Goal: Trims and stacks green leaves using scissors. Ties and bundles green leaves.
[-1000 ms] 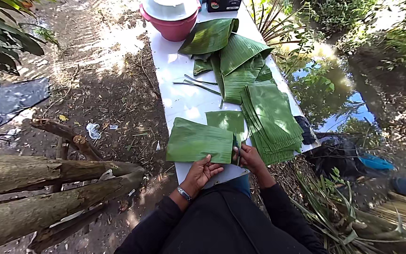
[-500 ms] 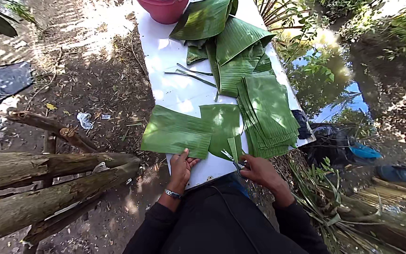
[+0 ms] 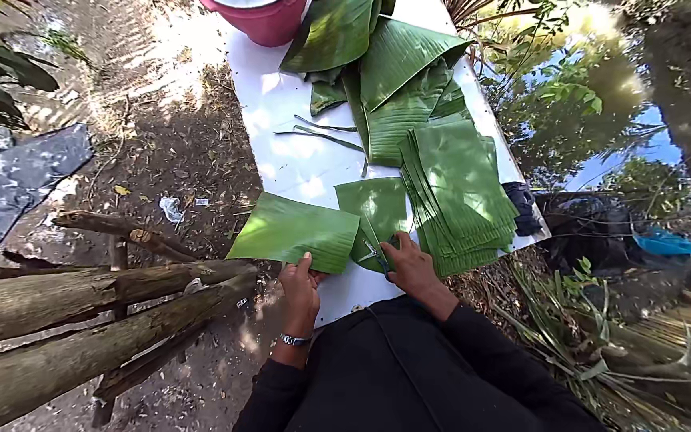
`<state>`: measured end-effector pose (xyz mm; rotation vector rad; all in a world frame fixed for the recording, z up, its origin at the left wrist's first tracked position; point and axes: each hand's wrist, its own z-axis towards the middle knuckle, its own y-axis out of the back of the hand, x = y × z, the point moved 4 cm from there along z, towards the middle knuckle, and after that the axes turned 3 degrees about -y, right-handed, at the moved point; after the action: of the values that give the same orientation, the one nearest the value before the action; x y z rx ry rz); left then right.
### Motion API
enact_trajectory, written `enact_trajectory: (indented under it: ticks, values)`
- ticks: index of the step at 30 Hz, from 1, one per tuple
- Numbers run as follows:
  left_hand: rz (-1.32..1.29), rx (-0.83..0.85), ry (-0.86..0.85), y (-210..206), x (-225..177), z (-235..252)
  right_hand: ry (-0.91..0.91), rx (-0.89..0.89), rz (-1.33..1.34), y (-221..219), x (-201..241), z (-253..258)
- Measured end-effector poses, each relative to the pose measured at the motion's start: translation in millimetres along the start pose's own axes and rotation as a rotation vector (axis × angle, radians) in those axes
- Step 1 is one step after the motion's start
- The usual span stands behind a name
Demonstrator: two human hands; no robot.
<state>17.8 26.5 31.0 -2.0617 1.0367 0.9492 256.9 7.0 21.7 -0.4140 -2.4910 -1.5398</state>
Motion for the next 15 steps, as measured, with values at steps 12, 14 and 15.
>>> enact_trajectory:
  ticks: [12, 14, 15]
  values:
    - [-0.211, 0.677, -0.083, -61.9, -15.9, -45.3, 0.012, 0.422, 1.9, 42.3, -12.1, -4.9]
    - [-0.179, 0.696, -0.062, -69.3, -10.1, -46.7, 0.053, 0.258, 1.969, 52.6, -27.6, -3.9]
    - [-0.144, 0.706, -0.05, -72.5, -8.0, -46.6, 0.036, 0.176, 1.966, 58.1, -37.2, -4.0]
